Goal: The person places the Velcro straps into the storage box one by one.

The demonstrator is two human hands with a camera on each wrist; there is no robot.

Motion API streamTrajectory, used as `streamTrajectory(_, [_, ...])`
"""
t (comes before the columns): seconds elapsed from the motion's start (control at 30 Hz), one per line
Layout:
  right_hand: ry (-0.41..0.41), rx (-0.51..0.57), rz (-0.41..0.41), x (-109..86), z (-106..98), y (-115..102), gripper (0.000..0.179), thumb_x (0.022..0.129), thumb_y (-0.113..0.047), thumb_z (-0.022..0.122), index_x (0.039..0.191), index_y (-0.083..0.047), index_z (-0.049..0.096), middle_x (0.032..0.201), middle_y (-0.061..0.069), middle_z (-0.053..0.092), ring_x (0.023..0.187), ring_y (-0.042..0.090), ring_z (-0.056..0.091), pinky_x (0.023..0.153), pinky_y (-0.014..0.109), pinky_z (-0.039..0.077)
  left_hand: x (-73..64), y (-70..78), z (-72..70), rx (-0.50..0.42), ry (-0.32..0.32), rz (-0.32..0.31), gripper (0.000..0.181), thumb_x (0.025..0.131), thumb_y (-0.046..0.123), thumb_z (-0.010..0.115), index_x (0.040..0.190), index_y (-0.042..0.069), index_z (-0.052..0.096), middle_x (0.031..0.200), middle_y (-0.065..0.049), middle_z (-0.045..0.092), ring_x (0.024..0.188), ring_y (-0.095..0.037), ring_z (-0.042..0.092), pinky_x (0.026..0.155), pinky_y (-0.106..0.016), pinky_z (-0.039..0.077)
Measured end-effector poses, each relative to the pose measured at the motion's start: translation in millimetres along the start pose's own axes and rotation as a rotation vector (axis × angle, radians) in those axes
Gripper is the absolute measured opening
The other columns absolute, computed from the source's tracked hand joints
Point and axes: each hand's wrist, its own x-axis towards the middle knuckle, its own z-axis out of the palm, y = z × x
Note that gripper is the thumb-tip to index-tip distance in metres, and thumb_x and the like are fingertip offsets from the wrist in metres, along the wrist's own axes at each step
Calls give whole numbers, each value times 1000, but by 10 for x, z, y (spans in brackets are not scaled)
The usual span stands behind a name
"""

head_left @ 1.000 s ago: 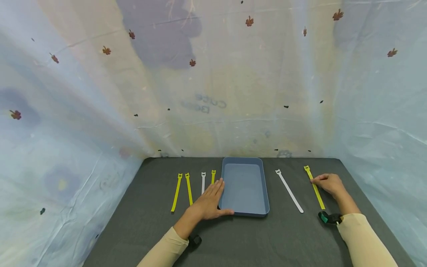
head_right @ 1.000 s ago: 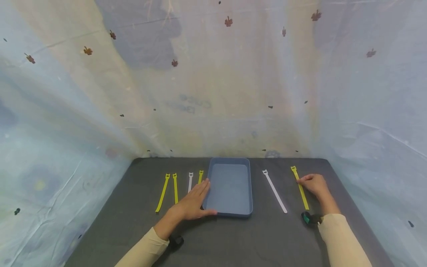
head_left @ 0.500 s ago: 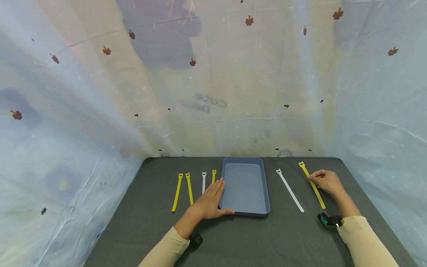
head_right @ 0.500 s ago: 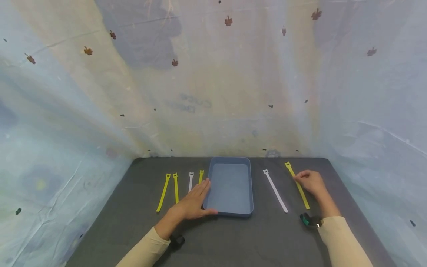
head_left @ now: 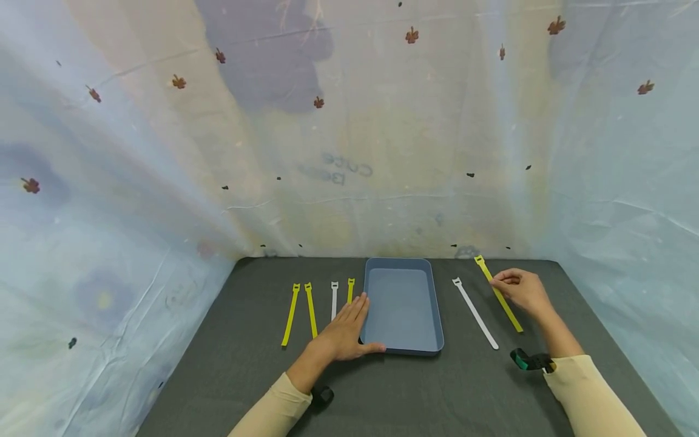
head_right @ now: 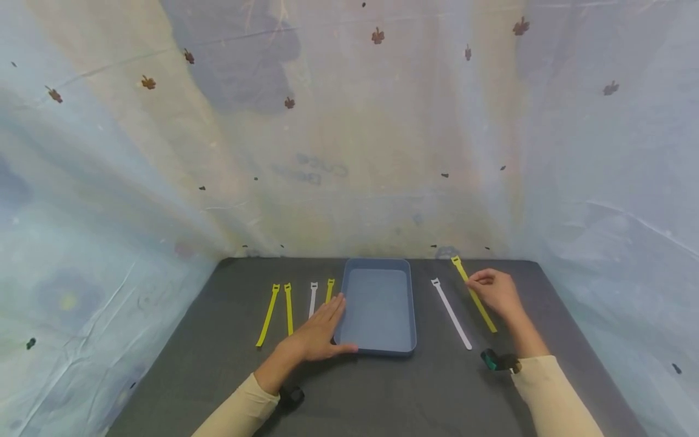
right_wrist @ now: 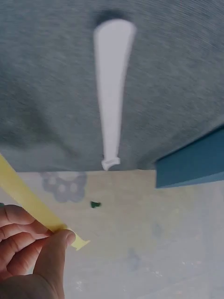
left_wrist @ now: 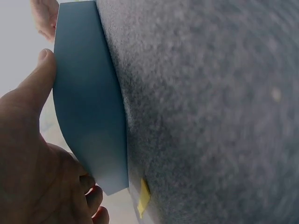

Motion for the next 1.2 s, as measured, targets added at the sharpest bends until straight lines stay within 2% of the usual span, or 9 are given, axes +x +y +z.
streamTrajectory(0.17, [10,6,-44,-17,51,-126,32,106,-30,73,113,2,72,89,10,75,78,30,67,62,34,51,-4,16,9,12,9,3,120,94,80,60,171,1,13,180,-16,9,166,-33,14,134,-49,18])
streamTrajectory(0.4, [17,44,-93,-18,148,-308,34,104,-27,75,119,3,72,96,14,77,78,21,69,62,31,55,-20,56,7,15,10,0,120,95,82,58,172,3,11,180,-14,8,166,-32,12,134,-48,17])
streamTrajectory(0.5, [6,57,-100,-21,198,-391,37,105,-28,75,124,3,72,98,13,77,81,26,71,64,31,55,-19,45,10,15,5,-1,120,94,83,57,172,4,11,181,-14,7,167,-31,11,134,-48,16])
streamTrajectory(0.63, [-28,72,-97,-43,263,-491,37,106,-31,73,126,0,74,98,12,77,87,34,71,67,34,54,-19,22,14,12,-3,-4,121,93,83,58,172,4,11,181,-14,6,167,-30,10,134,-47,15])
streamTrajectory(0.9, [-78,152,-143,-75,351,-642,33,107,-28,72,123,1,73,98,14,77,89,36,72,75,45,61,-36,33,-18,23,8,6,120,94,83,57,172,4,11,180,-15,7,166,-32,12,134,-48,15])
streamTrajectory(1.2, [-148,294,-202,-78,446,-791,29,107,-19,71,120,6,68,96,16,75,81,24,73,71,30,62,-31,22,18,32,18,4,121,94,83,56,172,3,12,180,-15,8,166,-31,12,134,-48,17])
